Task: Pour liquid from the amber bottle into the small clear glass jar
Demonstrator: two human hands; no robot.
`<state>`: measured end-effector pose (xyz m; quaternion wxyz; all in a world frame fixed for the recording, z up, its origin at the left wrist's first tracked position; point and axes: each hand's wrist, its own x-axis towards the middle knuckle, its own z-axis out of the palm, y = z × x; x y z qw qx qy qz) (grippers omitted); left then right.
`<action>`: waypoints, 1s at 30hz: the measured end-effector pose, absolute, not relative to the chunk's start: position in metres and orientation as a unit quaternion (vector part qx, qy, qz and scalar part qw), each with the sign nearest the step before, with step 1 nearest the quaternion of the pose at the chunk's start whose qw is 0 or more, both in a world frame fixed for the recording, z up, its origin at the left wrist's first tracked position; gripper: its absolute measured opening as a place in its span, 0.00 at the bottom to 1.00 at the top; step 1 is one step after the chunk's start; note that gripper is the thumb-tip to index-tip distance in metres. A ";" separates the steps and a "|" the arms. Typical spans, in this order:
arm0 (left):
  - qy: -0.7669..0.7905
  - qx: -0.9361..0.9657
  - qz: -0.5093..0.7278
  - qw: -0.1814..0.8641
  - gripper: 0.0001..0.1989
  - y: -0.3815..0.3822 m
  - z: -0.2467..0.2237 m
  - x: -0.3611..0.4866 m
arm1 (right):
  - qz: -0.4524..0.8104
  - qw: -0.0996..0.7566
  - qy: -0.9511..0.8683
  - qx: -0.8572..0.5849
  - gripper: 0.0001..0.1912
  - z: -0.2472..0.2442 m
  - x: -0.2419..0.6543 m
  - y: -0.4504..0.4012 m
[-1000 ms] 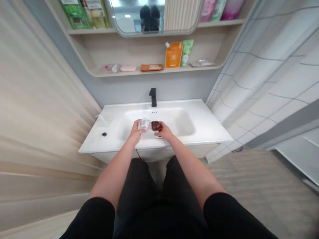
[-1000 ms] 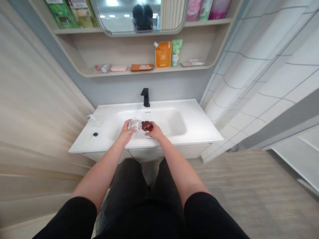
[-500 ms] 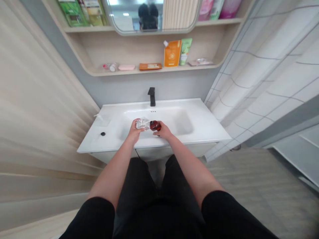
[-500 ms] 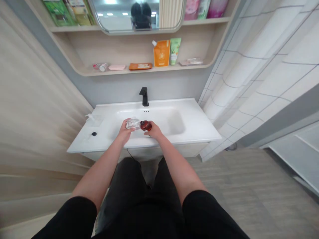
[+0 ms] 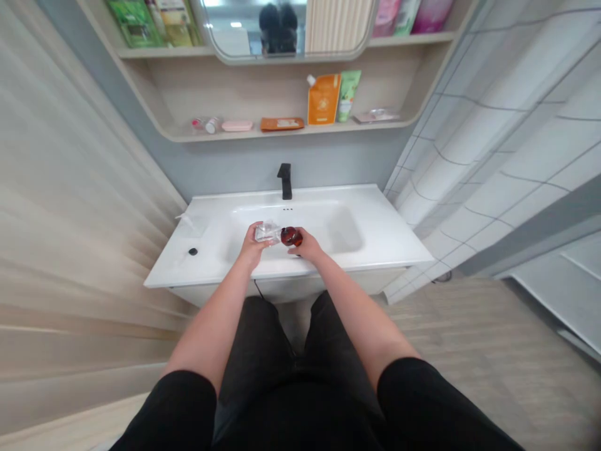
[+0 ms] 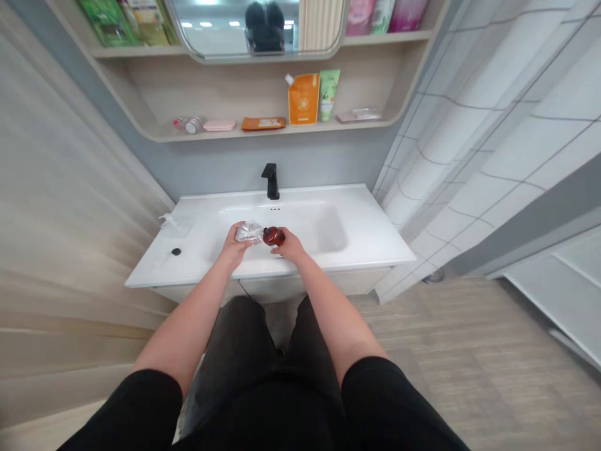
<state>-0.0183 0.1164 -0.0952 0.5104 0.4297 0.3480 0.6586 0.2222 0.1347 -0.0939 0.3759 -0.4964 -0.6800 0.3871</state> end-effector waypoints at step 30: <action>0.346 0.431 0.680 0.482 0.42 0.117 -0.093 -0.018 | 0.374 0.367 -0.691 -0.498 0.42 -0.095 0.223 0.136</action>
